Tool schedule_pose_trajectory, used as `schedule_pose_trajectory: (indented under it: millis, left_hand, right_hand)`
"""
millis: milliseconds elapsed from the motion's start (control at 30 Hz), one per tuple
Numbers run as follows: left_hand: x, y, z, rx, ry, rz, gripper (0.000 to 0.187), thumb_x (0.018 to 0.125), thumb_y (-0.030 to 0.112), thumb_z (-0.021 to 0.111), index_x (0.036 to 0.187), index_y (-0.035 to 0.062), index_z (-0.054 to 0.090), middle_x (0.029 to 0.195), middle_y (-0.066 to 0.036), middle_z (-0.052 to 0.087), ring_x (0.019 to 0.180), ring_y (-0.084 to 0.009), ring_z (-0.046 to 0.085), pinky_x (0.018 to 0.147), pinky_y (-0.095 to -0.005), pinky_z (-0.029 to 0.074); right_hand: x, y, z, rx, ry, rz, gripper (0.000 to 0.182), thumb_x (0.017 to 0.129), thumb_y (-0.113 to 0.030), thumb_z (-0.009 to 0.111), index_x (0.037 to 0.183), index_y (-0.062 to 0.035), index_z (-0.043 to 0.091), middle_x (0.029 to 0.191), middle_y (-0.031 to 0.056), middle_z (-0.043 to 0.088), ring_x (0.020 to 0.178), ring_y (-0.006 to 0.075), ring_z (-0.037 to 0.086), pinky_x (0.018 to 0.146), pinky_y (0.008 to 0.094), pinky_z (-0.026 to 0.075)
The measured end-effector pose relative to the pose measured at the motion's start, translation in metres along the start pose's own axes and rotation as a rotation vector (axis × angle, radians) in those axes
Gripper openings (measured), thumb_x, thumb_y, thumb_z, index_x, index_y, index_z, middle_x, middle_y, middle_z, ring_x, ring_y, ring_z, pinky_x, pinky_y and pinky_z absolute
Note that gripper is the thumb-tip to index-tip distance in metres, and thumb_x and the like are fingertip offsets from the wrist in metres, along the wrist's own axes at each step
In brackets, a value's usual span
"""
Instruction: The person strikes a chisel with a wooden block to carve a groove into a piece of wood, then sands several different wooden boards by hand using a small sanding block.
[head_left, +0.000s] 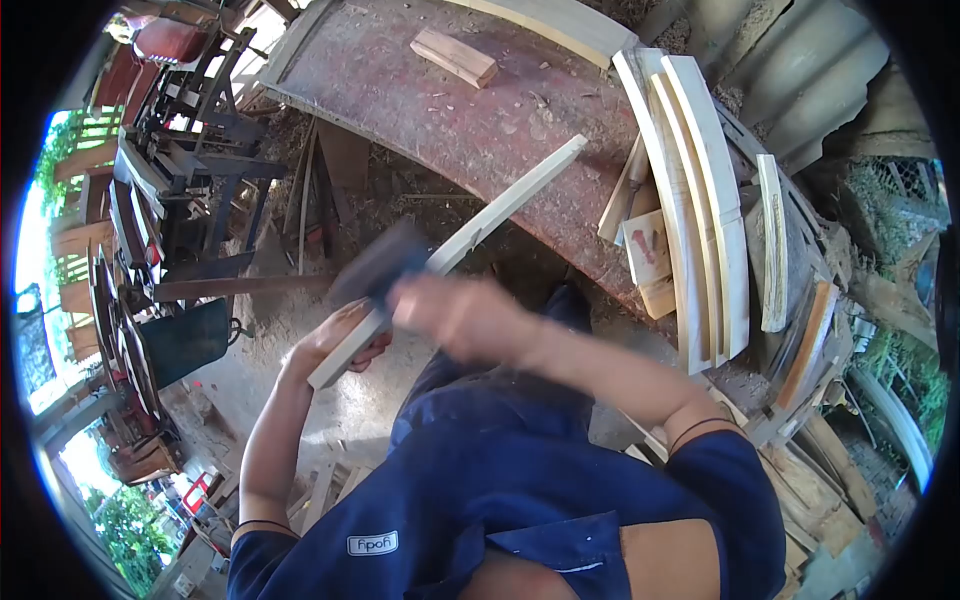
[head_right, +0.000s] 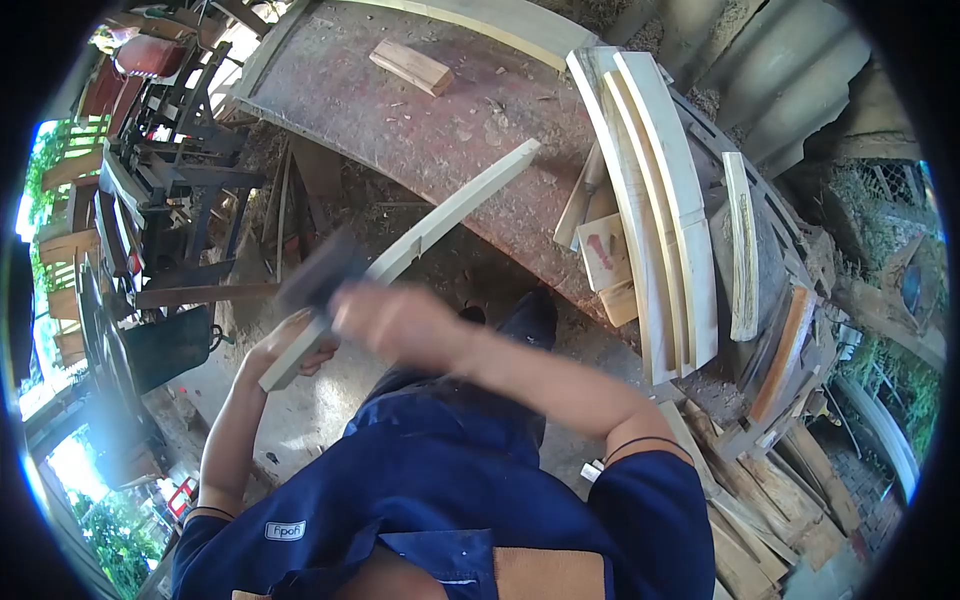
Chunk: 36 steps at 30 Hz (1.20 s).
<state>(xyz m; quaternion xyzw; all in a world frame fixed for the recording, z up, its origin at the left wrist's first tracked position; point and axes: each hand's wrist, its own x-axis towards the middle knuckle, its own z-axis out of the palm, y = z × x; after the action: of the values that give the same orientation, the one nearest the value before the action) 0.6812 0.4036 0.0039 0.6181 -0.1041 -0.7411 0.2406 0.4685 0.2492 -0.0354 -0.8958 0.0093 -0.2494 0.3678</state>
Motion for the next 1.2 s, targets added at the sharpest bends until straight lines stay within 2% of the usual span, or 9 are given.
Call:
schedule_pose_trajectory:
  millis: [67,100,233,367,467,533,600,833,1200]
  left_hand:
    - [-0.005,0.029,0.019,-0.067,-0.039,-0.08,0.055,0.105,0.046,0.038,0.154,0.0237,0.028,0.071,0.001,0.044,0.049,-0.0045,0.041,0.038,-0.0196,0.036]
    - [-0.004,0.028,0.021,-0.073,-0.033,-0.085,0.055,0.105,0.046,0.038,0.154,0.0237,0.028,0.071,0.001,0.044,0.049,-0.0045,0.041,0.038,-0.0196,0.036]
    - [-0.006,0.02,0.021,-0.108,-0.058,-0.04,0.054,0.106,0.046,0.037,0.155,0.0254,0.027,0.071,0.001,0.044,0.049,-0.0047,0.041,0.036,-0.0194,0.033]
    - [-0.002,0.01,0.034,-0.95,0.597,-0.215,0.045,0.105,0.036,0.04,0.138,0.0061,0.047,0.081,-0.006,0.049,0.065,-0.0131,0.056,0.042,-0.025,0.042]
    - [0.023,-0.04,-0.004,-1.212,-0.304,-0.193,0.052,0.103,0.043,0.04,0.142,0.0087,0.041,0.091,-0.012,0.046,0.064,-0.0166,0.049,0.042,-0.0269,0.041]
    - [0.037,-0.06,-0.013,-1.413,-0.88,-0.132,0.064,0.1,0.056,0.04,0.147,0.0118,0.035,0.1,-0.018,0.042,0.064,-0.0186,0.042,0.042,-0.027,0.04]
    - [0.027,-0.044,0.0,-1.3,-0.779,-0.057,0.07,0.098,0.061,0.04,0.148,0.0125,0.033,0.104,-0.02,0.043,0.065,-0.0198,0.043,0.043,-0.0279,0.041]
    - [0.008,-0.025,0.004,-0.949,-0.501,0.185,0.079,0.097,0.045,0.049,0.156,0.0087,0.011,0.145,-0.034,0.025,0.086,-0.0267,0.047,0.051,-0.0382,0.051]
    - [-0.005,-0.015,0.026,-1.05,-0.612,0.172,0.072,0.097,0.037,0.049,0.152,0.003,0.016,0.136,-0.033,0.031,0.082,-0.0244,0.044,0.047,-0.0327,0.047]
  right_hand:
    - [-0.017,0.104,-0.027,-0.204,0.225,0.244,0.019,0.097,-0.013,0.046,0.104,-0.005,0.061,0.101,0.0139,0.069,0.087,0.0307,0.068,0.076,0.0399,0.057]
    - [-0.013,0.118,-0.078,0.066,-0.019,1.024,0.029,0.1,-0.018,0.039,0.094,-0.0017,0.061,0.081,0.0157,0.067,0.078,0.0341,0.067,0.072,0.0438,0.055]
    - [-0.014,0.132,-0.051,-0.071,-0.001,1.048,0.032,0.1,-0.027,0.037,0.102,-0.0034,0.059,0.078,0.0204,0.066,0.075,0.0361,0.067,0.068,0.0472,0.053]
    - [0.011,-0.047,0.022,0.127,0.068,-0.049,0.022,0.093,-0.012,0.051,0.111,-0.0069,0.062,0.12,0.0141,0.064,0.115,0.0256,0.062,0.099,0.0394,0.051]
    - [0.003,-0.009,0.019,0.034,0.008,0.029,0.026,0.092,-0.008,0.051,0.113,-0.015,0.063,0.121,0.0113,0.065,0.101,0.0254,0.068,0.083,0.0413,0.058]
    - [-0.01,0.087,-0.018,-0.084,-0.012,0.658,0.024,0.094,-0.022,0.048,0.1,-0.0053,0.063,0.089,0.0174,0.071,0.089,0.0358,0.068,0.071,0.0505,0.053]
    - [-0.069,0.209,-0.041,-0.131,0.16,1.161,0.033,0.1,-0.028,0.04,0.1,-0.003,0.062,0.084,0.0249,0.068,0.081,0.0438,0.066,0.069,0.0537,0.05]
    - [-0.017,0.082,0.044,-0.26,0.442,0.404,0.026,0.1,-0.019,0.048,0.112,0.0003,0.062,0.123,0.021,0.062,0.113,0.0364,0.061,0.093,0.0422,0.051]
    - [-0.007,0.053,0.006,-0.194,0.293,0.35,0.025,0.096,-0.01,0.053,0.117,0.002,0.06,0.115,0.0183,0.068,0.113,0.0305,0.063,0.098,0.0386,0.051]
